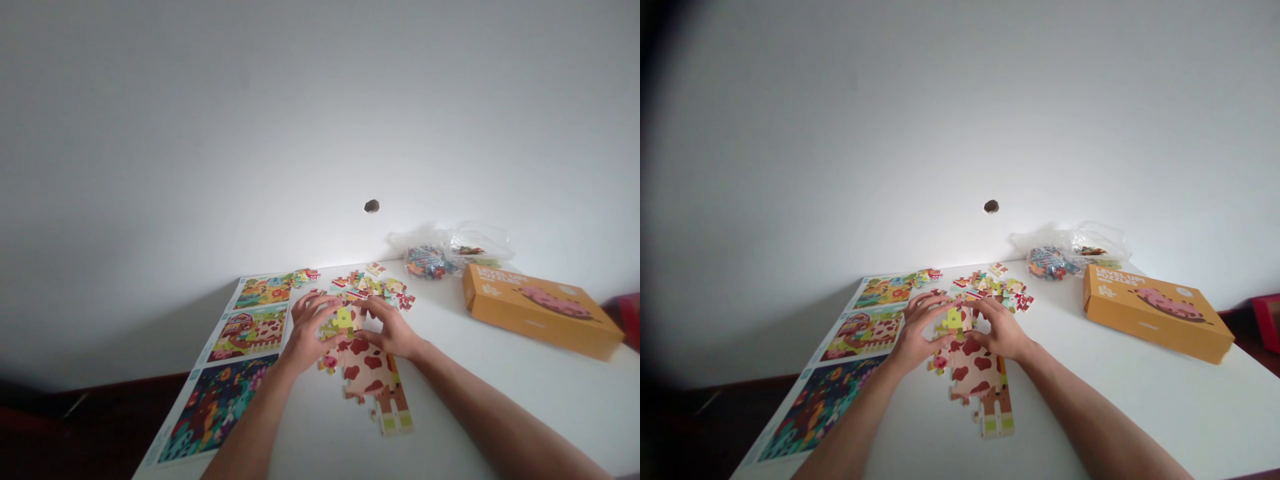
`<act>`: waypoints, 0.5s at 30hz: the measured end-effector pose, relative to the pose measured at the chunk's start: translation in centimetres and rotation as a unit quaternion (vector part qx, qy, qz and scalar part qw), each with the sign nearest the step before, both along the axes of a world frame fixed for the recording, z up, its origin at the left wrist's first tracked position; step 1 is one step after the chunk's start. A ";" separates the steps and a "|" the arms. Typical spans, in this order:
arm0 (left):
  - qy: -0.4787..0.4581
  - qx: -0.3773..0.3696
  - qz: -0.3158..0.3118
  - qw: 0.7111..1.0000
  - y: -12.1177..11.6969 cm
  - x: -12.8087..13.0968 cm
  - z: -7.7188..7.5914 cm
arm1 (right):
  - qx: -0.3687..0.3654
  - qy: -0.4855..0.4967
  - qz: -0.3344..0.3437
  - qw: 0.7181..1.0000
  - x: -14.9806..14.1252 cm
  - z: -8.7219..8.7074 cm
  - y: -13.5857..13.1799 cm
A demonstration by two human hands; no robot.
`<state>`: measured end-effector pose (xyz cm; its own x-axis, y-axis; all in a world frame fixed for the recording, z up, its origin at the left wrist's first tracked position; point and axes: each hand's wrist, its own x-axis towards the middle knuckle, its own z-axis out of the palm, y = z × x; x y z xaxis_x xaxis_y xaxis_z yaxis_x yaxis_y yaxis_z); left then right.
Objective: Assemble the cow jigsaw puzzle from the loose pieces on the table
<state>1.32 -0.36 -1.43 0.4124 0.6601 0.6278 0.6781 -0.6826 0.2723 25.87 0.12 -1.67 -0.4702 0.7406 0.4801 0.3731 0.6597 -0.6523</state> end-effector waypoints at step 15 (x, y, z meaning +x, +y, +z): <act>-0.013 0.020 0.009 1.000 0.3 -0.5 -0.1 | 0.003 -0.003 -0.005 1.000 0.2 -0.1 0.2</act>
<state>0.80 -0.06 -1.51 0.3829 0.6417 0.6645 0.6837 -0.6806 0.2633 26.12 0.28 -1.74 -0.4655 0.7428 0.4813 0.3846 0.6595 -0.6458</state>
